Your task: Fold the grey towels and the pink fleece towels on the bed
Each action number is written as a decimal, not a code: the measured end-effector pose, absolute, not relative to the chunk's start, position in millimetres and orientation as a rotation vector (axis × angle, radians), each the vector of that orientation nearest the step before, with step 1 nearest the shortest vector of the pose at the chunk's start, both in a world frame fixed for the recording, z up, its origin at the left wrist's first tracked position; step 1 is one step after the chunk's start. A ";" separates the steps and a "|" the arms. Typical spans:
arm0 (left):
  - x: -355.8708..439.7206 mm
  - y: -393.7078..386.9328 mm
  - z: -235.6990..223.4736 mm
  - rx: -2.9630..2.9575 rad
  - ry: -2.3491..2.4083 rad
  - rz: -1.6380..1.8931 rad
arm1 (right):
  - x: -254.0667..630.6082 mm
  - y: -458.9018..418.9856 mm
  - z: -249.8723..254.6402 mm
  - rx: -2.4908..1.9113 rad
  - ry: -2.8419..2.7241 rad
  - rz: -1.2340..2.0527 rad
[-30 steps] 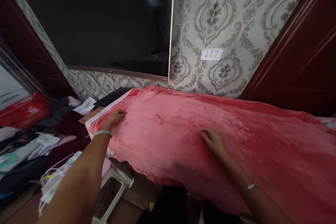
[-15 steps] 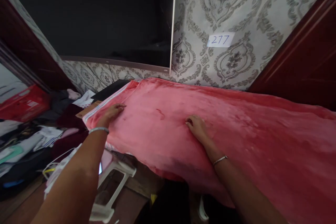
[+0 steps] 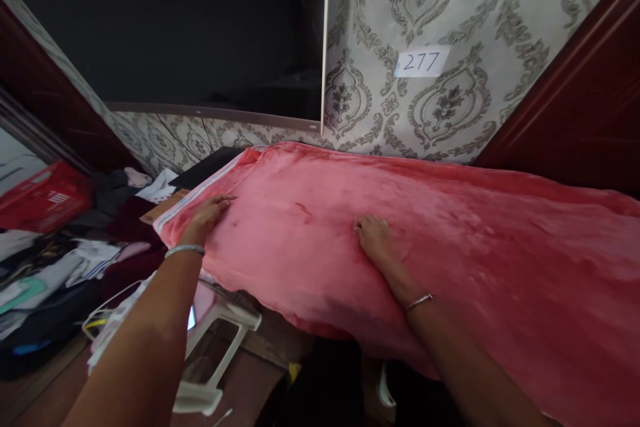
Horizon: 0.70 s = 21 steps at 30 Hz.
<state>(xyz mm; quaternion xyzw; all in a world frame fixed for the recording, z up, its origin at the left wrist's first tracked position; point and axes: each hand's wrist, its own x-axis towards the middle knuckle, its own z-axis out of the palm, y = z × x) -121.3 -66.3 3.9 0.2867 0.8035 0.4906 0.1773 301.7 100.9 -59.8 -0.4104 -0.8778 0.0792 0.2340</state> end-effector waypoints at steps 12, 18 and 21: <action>-125.3 -69.7 -1.9 0.667 1.887 1.744 | 302.4 105.9 -66.0 -1.075 -2.255 0.354; -129.2 -66.5 -6.7 0.664 1.811 1.872 | 305.7 104.3 -69.9 -1.008 -2.297 0.370; -133.3 -66.0 -11.3 0.674 1.806 1.904 | 306.7 100.2 -70.4 -0.947 -2.352 0.290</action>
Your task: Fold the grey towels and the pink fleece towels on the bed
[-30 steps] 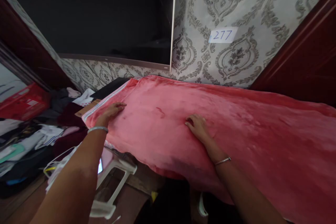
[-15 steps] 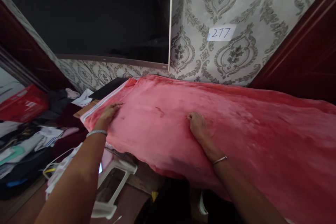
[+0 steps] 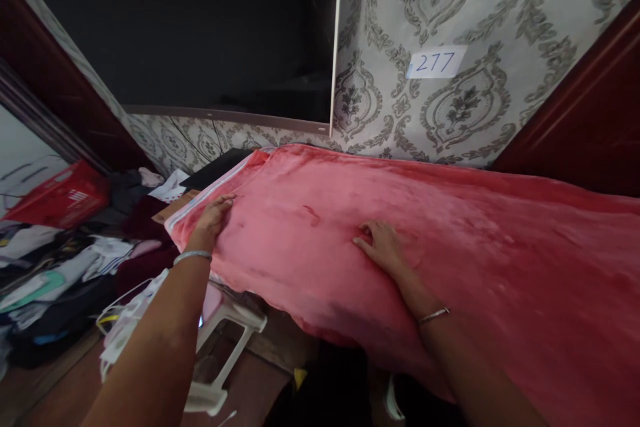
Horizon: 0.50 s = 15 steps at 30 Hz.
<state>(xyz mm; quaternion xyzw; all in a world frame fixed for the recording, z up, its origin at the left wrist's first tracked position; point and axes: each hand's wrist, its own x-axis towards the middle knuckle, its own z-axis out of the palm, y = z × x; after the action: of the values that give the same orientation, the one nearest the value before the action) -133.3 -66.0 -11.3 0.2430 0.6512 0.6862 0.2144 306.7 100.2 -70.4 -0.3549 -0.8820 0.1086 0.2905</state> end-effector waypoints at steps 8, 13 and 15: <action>-138.6 -66.7 -20.2 0.726 1.830 1.875 | 298.6 96.8 -69.0 -1.032 -2.395 0.136; -136.2 -70.4 -24.1 0.803 1.889 1.839 | 299.9 97.6 -74.8 -0.953 -2.155 0.144; -136.0 -71.2 -25.6 0.827 1.913 1.838 | 301.0 98.5 -75.1 -0.948 -2.120 0.164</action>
<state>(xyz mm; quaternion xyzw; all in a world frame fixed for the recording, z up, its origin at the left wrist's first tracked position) -136.0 -71.2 -25.6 0.2927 0.6772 0.6505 0.1804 301.0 98.5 -75.1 -0.3741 -0.8362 0.0646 0.3957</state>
